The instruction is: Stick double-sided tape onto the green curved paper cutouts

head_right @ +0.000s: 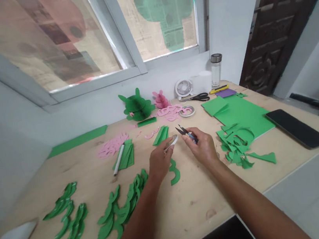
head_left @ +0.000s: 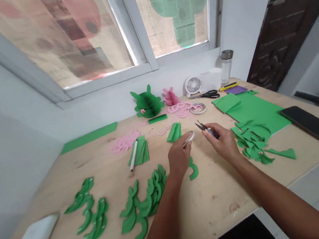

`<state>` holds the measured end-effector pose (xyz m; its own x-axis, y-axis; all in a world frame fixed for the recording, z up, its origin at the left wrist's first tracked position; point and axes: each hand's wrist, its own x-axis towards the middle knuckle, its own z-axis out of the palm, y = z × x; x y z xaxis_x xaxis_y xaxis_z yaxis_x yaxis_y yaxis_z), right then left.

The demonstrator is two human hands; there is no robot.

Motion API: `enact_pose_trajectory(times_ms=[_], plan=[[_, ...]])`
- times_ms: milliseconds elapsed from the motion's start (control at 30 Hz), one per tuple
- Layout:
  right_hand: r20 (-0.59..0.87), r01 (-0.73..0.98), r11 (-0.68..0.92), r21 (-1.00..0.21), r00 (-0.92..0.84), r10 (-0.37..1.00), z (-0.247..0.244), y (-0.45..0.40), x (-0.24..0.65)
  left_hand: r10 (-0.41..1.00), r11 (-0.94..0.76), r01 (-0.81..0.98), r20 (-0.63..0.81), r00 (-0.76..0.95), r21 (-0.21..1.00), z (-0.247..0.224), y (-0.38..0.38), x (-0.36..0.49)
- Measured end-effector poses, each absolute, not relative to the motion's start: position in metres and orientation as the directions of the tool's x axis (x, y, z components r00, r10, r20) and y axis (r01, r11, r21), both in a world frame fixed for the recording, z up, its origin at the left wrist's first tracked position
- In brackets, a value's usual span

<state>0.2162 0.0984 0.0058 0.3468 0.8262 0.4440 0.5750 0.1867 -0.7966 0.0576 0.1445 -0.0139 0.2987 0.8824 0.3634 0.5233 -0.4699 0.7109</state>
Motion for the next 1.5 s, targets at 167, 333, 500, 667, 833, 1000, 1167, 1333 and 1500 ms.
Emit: enact_pose_trajectory(times_ms=[167, 333, 500, 667, 833, 1000, 1167, 1333, 1500], plan=[[0.483, 0.634, 0.196, -0.748, 0.317, 0.816, 0.004, 0.1, 0.219, 0.827, -0.561, 0.617, 0.409, 0.386, 0.553, -0.015, 0.152, 0.073], [0.514, 0.696, 0.223, -0.683, 0.241, 0.823, 0.005, 0.097, 0.217, 0.87, -0.487, 0.546, 0.434, 0.235, 0.681, -0.01, 0.144, 0.063], [0.505, 0.672, 0.292, -0.681, 0.142, 0.852, 0.007, 0.093, 0.209, 0.971, -0.222, 0.142, 0.206, 0.119, 0.965, -0.005, 0.139, 0.048], [0.323, 0.384, 0.266, -0.884, 0.09, 0.942, 0.008, 0.094, 0.201, 0.988, -0.031, -0.178, 0.058, 0.146, 0.984, -0.005, 0.136, 0.048], [0.053, 0.032, 0.053, -0.998, 0.017, 0.998, 0.01, 0.095, 0.195, 0.988, 0.014, -0.274, 0.03, 0.154, 0.962, -0.002, 0.131, 0.049], [-0.027, -0.096, -0.034, -0.995, -0.075, 0.997, 0.011, 0.095, 0.191, 0.985, 0.025, -0.295, 0.027, 0.169, 0.955, 0.0, 0.128, 0.048], [-0.038, -0.155, -0.057, -0.986, -0.122, 0.992, 0.013, 0.093, 0.191, 0.989, 0.009, -0.312, 0.038, 0.146, 0.95, 0.0, 0.127, 0.048], [-0.051, -0.174, -0.074, -0.982, -0.131, 0.99, 0.012, 0.092, 0.189, 0.99, 0.006, -0.327, 0.039, 0.133, 0.945, 0.0, 0.128, 0.047], [-0.041, -0.209, -0.071, -0.975, -0.145, 0.989, 0.009, 0.092, 0.188, 0.99, -0.005, -0.308, 0.047, 0.129, 0.951, -0.002, 0.13, 0.046]])
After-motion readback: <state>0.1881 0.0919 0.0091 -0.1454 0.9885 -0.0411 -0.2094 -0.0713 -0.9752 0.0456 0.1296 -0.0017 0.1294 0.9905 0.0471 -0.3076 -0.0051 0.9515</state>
